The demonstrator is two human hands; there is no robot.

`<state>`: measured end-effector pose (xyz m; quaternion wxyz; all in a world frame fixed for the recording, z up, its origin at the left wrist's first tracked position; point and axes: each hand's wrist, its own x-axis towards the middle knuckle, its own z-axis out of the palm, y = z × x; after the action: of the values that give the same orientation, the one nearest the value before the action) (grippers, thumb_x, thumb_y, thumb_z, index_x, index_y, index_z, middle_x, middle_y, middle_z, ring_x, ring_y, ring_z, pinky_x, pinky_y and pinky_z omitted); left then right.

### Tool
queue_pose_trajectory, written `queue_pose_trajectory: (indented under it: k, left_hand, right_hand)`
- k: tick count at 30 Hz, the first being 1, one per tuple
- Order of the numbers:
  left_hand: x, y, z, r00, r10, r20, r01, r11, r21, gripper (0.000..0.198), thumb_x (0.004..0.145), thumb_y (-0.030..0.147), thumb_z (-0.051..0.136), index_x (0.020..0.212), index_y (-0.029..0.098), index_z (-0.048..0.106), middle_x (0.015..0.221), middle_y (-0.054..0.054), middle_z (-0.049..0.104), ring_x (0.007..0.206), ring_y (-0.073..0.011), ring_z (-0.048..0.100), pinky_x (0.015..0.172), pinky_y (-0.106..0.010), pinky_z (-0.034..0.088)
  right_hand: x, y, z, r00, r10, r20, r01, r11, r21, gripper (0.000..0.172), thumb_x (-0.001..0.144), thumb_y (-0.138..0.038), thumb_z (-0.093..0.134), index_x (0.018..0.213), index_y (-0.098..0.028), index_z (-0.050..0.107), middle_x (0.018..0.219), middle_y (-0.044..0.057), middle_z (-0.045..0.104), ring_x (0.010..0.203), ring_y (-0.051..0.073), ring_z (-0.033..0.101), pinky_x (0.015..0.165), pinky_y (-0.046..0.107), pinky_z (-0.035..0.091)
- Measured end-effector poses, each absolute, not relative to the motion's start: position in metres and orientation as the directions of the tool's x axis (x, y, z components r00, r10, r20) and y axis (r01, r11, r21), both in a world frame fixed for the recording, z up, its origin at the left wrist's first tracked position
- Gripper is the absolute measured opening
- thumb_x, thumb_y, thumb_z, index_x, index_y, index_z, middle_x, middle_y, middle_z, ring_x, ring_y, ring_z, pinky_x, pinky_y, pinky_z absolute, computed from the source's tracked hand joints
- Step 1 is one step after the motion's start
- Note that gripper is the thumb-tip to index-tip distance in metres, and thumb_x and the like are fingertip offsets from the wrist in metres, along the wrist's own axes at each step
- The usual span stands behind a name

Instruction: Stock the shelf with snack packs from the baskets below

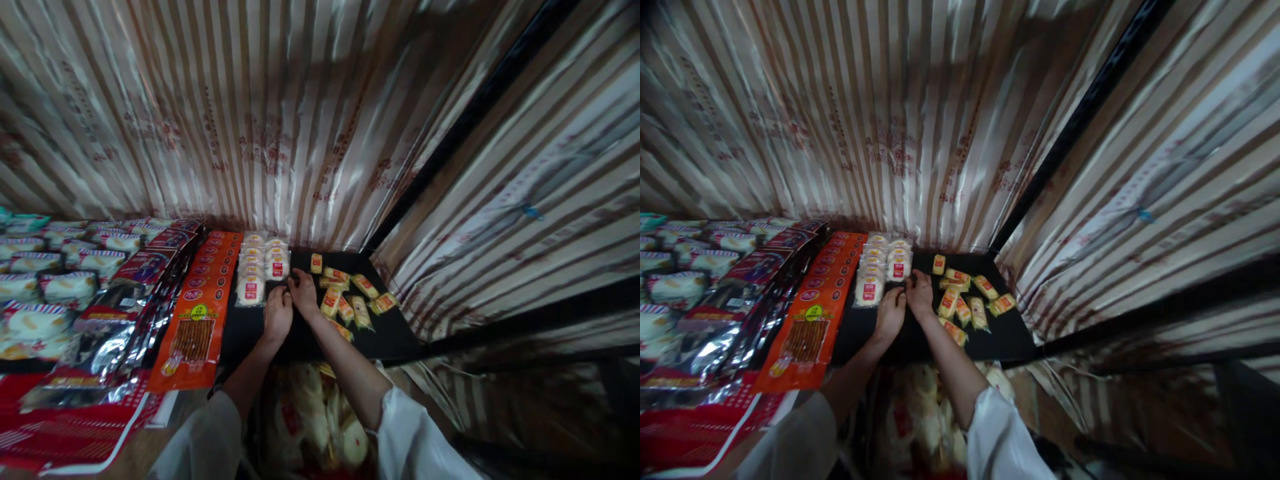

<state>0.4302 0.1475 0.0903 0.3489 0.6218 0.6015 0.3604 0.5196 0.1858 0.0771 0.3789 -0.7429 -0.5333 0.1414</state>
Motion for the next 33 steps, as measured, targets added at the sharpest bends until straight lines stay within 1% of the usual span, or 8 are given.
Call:
queue_pose_trajectory:
  k: [5, 9, 13, 16, 19, 23, 29, 33]
  left_hand:
    - [0.425, 0.094, 0.088, 0.017, 0.994, 0.107, 0.464, -0.102, 0.880, 0.030, 0.082, 0.015, 0.037, 0.099, 0.014, 0.061, 0.103, -0.011, 0.065, 0.099, -0.0192, 0.059, 0.092, -0.032, 0.044]
    - [0.411, 0.041, 0.081, 0.093, 0.983, 0.158, 0.423, -0.183, 0.887, 0.028, 0.082, 0.016, 0.034, 0.090, 0.017, 0.061, 0.088, -0.007, 0.065, 0.087, -0.0171, 0.060, 0.081, -0.029, 0.047]
    - [0.396, -0.005, 0.062, 0.146, 0.987, 0.069, 0.473, -0.131, 0.871, 0.027, 0.084, 0.020, 0.036, 0.091, 0.019, 0.062, 0.094, -0.007, 0.065, 0.093, -0.0182, 0.059, 0.086, -0.031, 0.044]
    - [0.392, -0.017, 0.041, 0.157, 0.987, -0.034, 0.568, -0.062, 0.821, 0.029, 0.080, 0.018, 0.042, 0.100, 0.016, 0.063, 0.106, -0.010, 0.064, 0.106, -0.0200, 0.054, 0.096, -0.032, 0.038]
    - [0.396, -0.013, 0.024, 0.199, 0.968, -0.150, 0.597, 0.001, 0.802, 0.037, 0.079, 0.016, 0.040, 0.108, 0.017, 0.061, 0.111, -0.009, 0.064, 0.107, -0.0189, 0.055, 0.096, -0.030, 0.038]
    - [0.403, -0.003, 0.010, 0.185, 0.969, -0.166, 0.645, 0.007, 0.764, 0.047, 0.075, 0.011, 0.040, 0.119, 0.013, 0.057, 0.117, -0.010, 0.063, 0.108, -0.0189, 0.055, 0.098, -0.028, 0.037]
    - [0.404, -0.006, 0.011, 0.172, 0.982, -0.082, 0.693, -0.061, 0.718, 0.044, 0.074, 0.008, 0.041, 0.112, 0.012, 0.062, 0.114, -0.012, 0.062, 0.113, -0.0228, 0.048, 0.103, -0.035, 0.030]
    - [0.404, -0.008, 0.015, 0.162, 0.984, -0.070, 0.681, -0.060, 0.730, 0.033, 0.075, 0.010, 0.042, 0.096, 0.011, 0.067, 0.102, -0.013, 0.063, 0.105, -0.0233, 0.051, 0.099, -0.036, 0.034]
  right_hand:
    - [0.516, 0.133, 0.086, 0.324, 0.911, 0.256, 0.670, -0.030, -0.742, 0.029, 0.078, -0.017, 0.046, 0.101, -0.014, 0.063, 0.102, 0.012, 0.062, 0.096, 0.021, 0.058, 0.088, 0.035, 0.046]
    - [0.509, 0.073, 0.094, 0.192, 0.919, 0.346, 0.652, 0.144, -0.744, 0.029, 0.083, -0.018, 0.041, 0.103, -0.017, 0.062, 0.101, 0.009, 0.063, 0.097, 0.018, 0.058, 0.088, 0.033, 0.046]
    - [0.504, 0.005, 0.085, 0.062, 0.918, 0.392, 0.655, 0.259, -0.710, 0.029, 0.086, -0.018, 0.038, 0.102, -0.019, 0.062, 0.098, 0.008, 0.064, 0.093, 0.016, 0.059, 0.084, 0.029, 0.048]
    - [0.508, -0.036, 0.067, 0.054, 0.942, 0.330, 0.762, 0.174, -0.623, 0.029, 0.087, -0.018, 0.037, 0.097, -0.021, 0.065, 0.093, 0.007, 0.067, 0.090, 0.017, 0.061, 0.085, 0.030, 0.047]
    - [0.516, -0.056, 0.047, 0.131, 0.966, 0.222, 0.853, 0.004, -0.522, 0.032, 0.084, -0.016, 0.041, 0.106, -0.017, 0.064, 0.104, 0.011, 0.066, 0.102, 0.022, 0.058, 0.091, 0.035, 0.044]
    - [0.525, -0.059, 0.031, 0.126, 0.988, 0.090, 0.879, -0.068, -0.472, 0.037, 0.082, -0.013, 0.041, 0.112, -0.014, 0.062, 0.112, 0.014, 0.064, 0.109, 0.023, 0.055, 0.095, 0.035, 0.041]
    - [0.527, -0.060, 0.021, 0.096, 0.995, 0.022, 0.845, -0.070, -0.531, 0.037, 0.081, -0.013, 0.040, 0.109, -0.010, 0.064, 0.109, 0.014, 0.065, 0.106, 0.022, 0.057, 0.097, 0.034, 0.040]
    - [0.527, -0.063, 0.023, 0.055, 0.998, 0.008, 0.840, -0.042, -0.542, 0.036, 0.082, -0.013, 0.037, 0.104, -0.012, 0.066, 0.108, 0.013, 0.066, 0.105, 0.021, 0.056, 0.097, 0.034, 0.039]
